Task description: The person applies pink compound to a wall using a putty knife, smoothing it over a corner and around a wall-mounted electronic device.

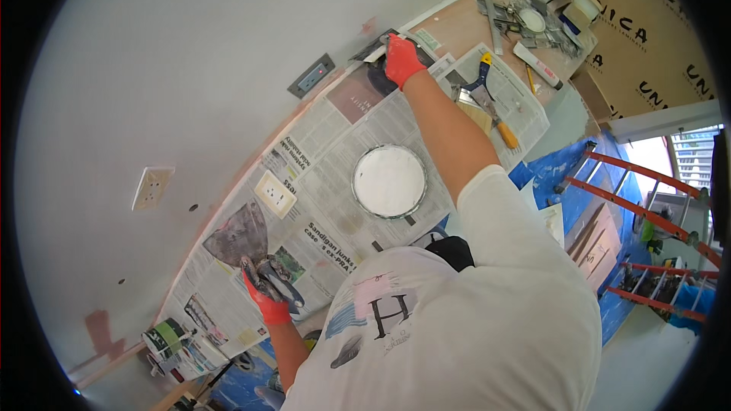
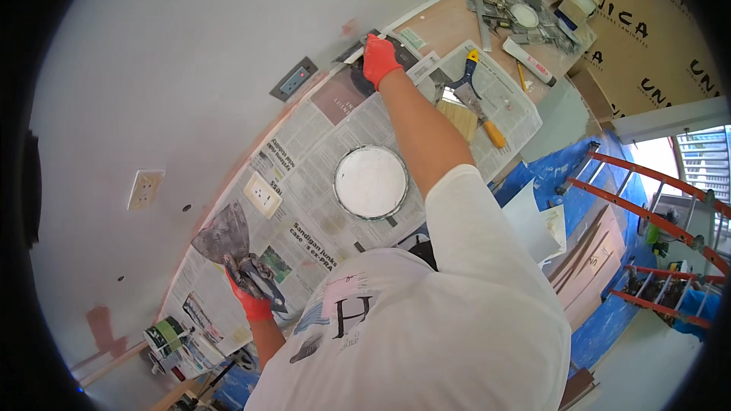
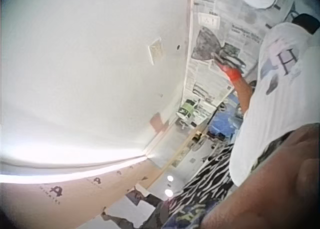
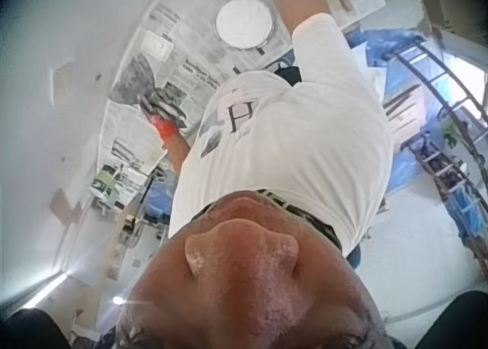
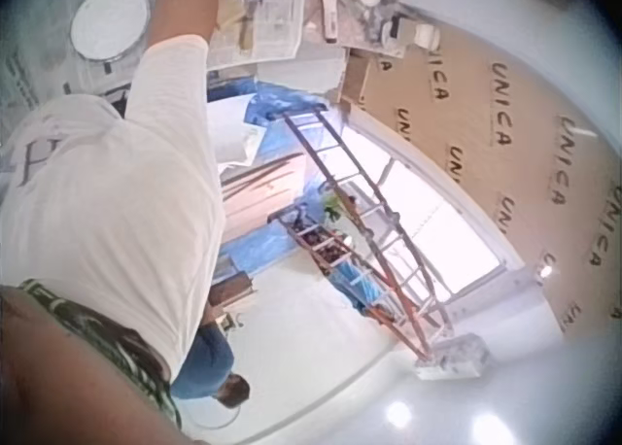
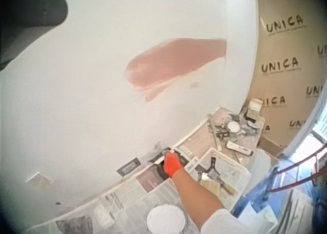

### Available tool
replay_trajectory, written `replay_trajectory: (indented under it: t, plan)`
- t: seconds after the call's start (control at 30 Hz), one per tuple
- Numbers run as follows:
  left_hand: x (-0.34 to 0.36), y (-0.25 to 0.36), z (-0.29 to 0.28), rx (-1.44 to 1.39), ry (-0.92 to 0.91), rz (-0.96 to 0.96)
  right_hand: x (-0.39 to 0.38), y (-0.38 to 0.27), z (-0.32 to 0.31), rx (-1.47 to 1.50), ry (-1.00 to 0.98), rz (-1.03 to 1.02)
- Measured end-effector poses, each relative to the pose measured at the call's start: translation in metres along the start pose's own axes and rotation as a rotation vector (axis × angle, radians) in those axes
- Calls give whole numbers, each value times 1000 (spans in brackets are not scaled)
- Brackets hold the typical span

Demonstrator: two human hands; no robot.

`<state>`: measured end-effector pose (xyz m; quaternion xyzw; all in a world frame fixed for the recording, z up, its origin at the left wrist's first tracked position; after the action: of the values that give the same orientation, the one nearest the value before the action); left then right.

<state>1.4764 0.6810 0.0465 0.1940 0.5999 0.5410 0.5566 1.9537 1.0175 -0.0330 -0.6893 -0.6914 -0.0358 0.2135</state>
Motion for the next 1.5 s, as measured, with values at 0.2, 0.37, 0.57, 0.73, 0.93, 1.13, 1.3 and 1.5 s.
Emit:
replay_trajectory:
  t: [0.2, 0.37, 0.57, 0.73, 0.93, 1.13, 1.3, 1.5]
  plan:
    - [3, -25, 5, 32, -2, -74, 25, 36, 23, 1044, 243, 289]
    - [13, -39, 40, 52, -209, -166, 34, 62, -4, 1477, 493, 348]
    - [-5, -13, 85, 99, -332, -173, -71, 75, -101, 2011, 316, 731]
    - [-15, -45, 86, 60, -430, -496, -159, -106, -213, 1099, -113, -297]
    - [-11, -21, 94, -39, -447, -492, -205, -163, -227, 626, -559, -668]
    - [-13, 57, 136, -272, -842, -62, -104, -33, -51, 1560, -170, 411]
    - [-14, 19, 106, -135, -379, -190, -28, 34, 44, 609, 81, 165]
    - [-27, -6, 70, -241, -329, -193, 1, -15, 1, 168, -53, 263]
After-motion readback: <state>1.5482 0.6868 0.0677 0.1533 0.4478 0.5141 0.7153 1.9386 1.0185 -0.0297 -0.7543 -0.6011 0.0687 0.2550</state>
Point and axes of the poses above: each hand's wrist, its own x-axis towards the middle knuckle, its own z-axis out of the palm, y = z × x, the point moved 8 cm from there along x, towards the middle knuckle, and after that the axes turned 2 degrees about x, right-handed, at the moved point
